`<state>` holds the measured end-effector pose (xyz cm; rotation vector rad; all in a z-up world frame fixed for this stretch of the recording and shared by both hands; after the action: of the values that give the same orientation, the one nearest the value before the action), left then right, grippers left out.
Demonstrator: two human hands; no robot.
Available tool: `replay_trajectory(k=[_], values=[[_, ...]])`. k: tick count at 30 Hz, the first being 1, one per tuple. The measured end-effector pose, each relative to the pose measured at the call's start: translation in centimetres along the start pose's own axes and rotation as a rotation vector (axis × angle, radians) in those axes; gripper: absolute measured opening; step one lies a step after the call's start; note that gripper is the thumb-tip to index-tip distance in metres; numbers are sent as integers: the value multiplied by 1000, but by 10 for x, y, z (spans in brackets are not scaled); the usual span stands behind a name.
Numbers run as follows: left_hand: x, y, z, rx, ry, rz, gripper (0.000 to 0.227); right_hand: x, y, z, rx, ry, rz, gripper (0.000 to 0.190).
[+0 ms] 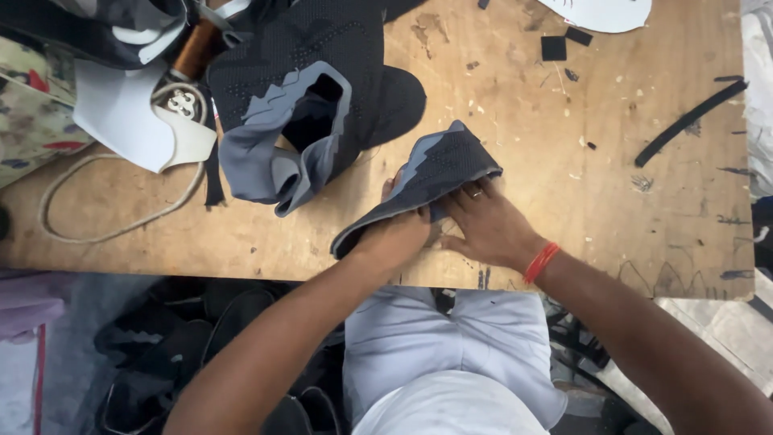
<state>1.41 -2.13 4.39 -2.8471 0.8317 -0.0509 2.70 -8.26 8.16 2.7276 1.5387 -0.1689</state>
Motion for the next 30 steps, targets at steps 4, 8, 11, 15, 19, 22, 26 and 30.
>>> replay_trajectory(k=[4, 8, 11, 15, 19, 22, 26, 30], values=[[-12, -6, 2, -47, 19, -24, 53, -2, -6, 4, 67, -27, -58, 86], [-2, -7, 13, -67, -9, -32, 48, -7, 2, -5, 90, 53, -146, 80], [-13, -1, 4, -57, 24, -27, 51, -3, 5, -6, 195, 11, -90, 66], [-31, 24, -4, -28, 116, 23, 51, 14, 17, 47, 295, -89, 99, 44], [-38, 42, -2, -133, 124, 62, 44, 30, -14, 28, 103, 106, 81, 43], [-30, 45, 2, -120, 80, 46, 45, 23, -17, 3, 106, 206, 44, 48], [-32, 38, -28, -88, 183, -24, 49, 4, -14, -41, 443, 315, 91, 42], [-35, 47, -36, -140, 217, -79, 46, 6, -24, -149, 341, 475, 142, 48]])
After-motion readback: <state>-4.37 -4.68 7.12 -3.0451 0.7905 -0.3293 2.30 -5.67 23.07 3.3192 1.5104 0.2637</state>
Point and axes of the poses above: each hand's wrist, its own x-axis towards the middle knuckle, its own z-axis out of the palm, y = z × x, the point moved 10 cm from there along x, towards the middle knuckle, and after that the axes turned 8 degrees about -y, right-handed, at the moved point
